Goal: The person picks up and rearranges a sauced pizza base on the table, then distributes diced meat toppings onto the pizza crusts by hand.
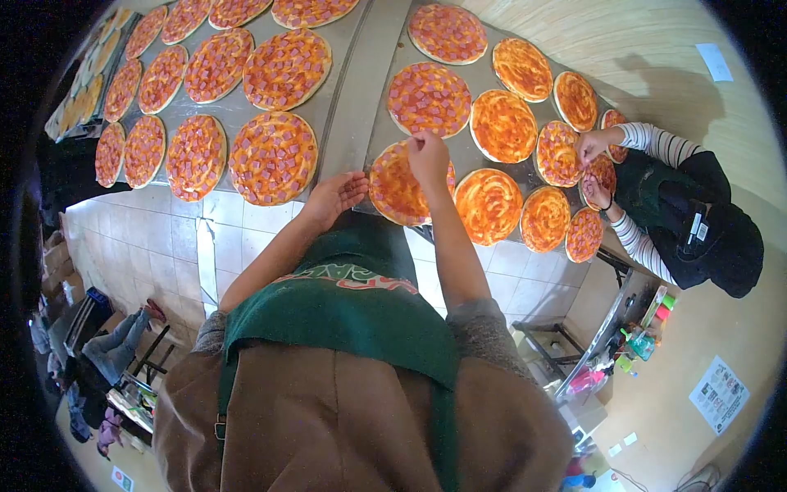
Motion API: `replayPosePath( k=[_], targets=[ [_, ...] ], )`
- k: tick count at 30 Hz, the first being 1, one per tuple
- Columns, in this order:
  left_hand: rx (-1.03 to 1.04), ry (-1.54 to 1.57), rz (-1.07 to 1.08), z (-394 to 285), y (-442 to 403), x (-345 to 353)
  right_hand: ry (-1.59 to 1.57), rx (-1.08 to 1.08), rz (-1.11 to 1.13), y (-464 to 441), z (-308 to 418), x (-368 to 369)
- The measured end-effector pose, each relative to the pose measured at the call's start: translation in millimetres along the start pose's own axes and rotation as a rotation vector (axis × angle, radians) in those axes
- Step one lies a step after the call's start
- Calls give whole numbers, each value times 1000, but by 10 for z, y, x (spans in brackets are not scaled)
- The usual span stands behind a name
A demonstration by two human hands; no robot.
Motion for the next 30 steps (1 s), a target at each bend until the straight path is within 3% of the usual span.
replayPosePath(
  k=[4, 10, 16, 19, 22, 28, 30],
  targets=[
    [-10, 3, -13, 5, 36, 8, -590, 234, 89, 56, -300, -11],
    [11, 1, 22, 12, 22, 10, -624, 337, 136, 36, -405, 26],
    [6, 19, 0, 25, 59, -7, -1115, 489, 46, 86, -412, -82],
    [8, 29, -1, 37, 83, -29, -1005, 339, 102, 51, -361, -271],
    [3, 33, -15, 45, 84, -42, -961, 322, 113, 28, -441, -327],
    [10, 19, 1, 83, 48, -30, -182, 78, 148, -88, -523, -97],
    [9, 13, 3, 91, 43, -37, -86, 32, 171, -133, -467, 20]
  ],
)
Point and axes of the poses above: each hand's wrist, its own y-axis away from the middle knuckle, its own x-axis out of the palm, z = x × y, the point moved 8 cm from there along -y, towards the middle knuckle, and after that the axes turned 9 degrees about -x, right-handed, at the moved point
